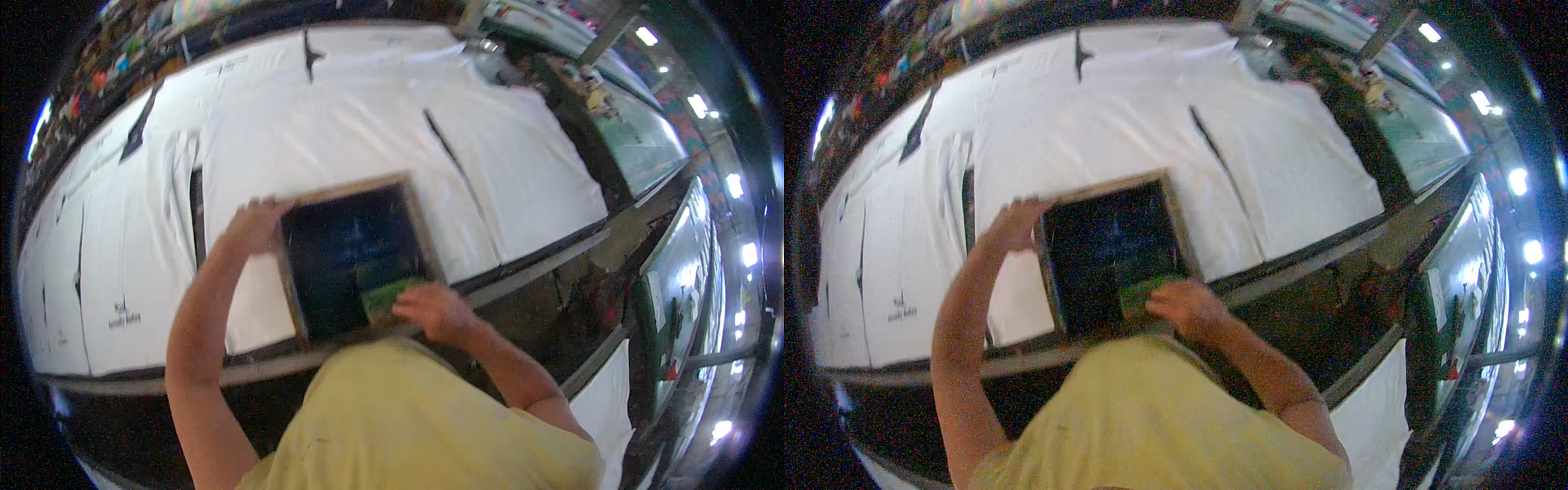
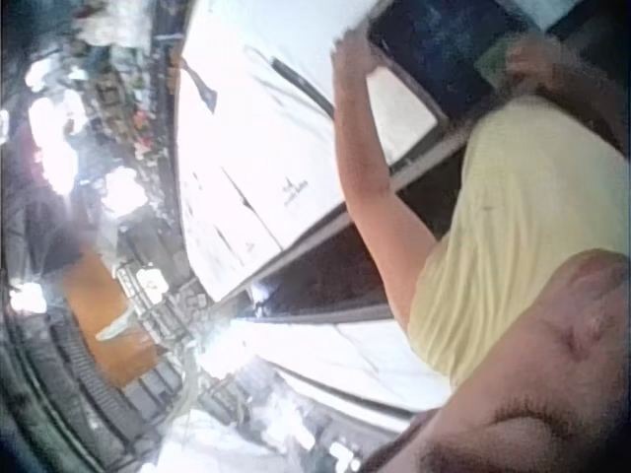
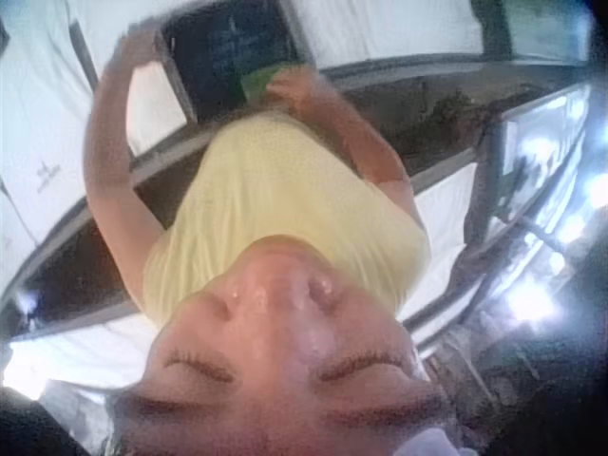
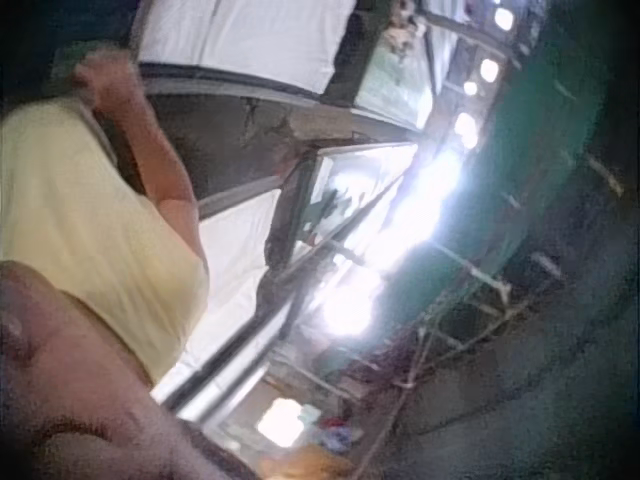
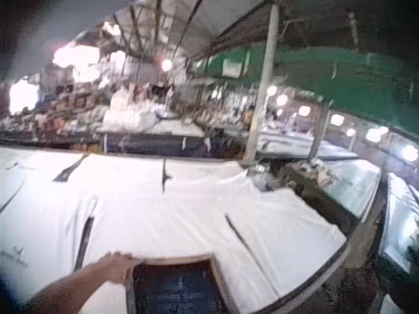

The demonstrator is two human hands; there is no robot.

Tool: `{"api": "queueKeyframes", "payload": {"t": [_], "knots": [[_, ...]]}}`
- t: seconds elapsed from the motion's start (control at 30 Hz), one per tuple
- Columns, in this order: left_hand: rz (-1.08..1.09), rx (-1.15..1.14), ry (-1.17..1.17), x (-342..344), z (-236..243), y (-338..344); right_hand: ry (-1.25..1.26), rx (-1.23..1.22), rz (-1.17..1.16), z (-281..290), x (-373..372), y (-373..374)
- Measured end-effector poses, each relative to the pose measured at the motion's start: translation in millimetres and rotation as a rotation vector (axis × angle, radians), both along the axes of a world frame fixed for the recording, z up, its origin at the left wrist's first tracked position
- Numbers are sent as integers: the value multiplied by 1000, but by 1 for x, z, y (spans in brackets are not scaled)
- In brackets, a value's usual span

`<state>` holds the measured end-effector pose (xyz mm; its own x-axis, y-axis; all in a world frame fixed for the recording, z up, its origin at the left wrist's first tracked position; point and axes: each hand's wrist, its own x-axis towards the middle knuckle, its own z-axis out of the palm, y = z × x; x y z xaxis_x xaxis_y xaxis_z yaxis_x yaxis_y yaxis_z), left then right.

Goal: The person uses a squeegee to pull ink across a screen printing frame placed over a white t-shirt. The person repeatedly repositions the frame and scrapes the ink to transfer the 'Serenity Suites' logo onto the fabric.

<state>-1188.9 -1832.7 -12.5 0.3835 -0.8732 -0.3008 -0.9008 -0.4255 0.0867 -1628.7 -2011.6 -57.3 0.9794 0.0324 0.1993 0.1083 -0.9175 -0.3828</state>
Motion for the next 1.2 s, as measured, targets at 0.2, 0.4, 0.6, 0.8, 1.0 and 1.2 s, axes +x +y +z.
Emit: {"api": "queueKeyframes", "payload": {"t": [0.2,0.4,0.6,0.8,1.0,1.2], "knots": [[-40,83,-108,-9,7,-25,22,7,-81,40,41,9],[7,96,-62,-10,11,-29,146,92,-108,69,61,-7],[41,47,-16,-6,6,-26,193,91,-140,57,27,23],[47,56,13,-7,11,-27,104,-9,-232,39,13,47],[50,17,31,-4,3,-22,41,-68,-197,19,21,34],[84,57,47,-6,8,-27,10,-82,-15,12,53,-19]]}}
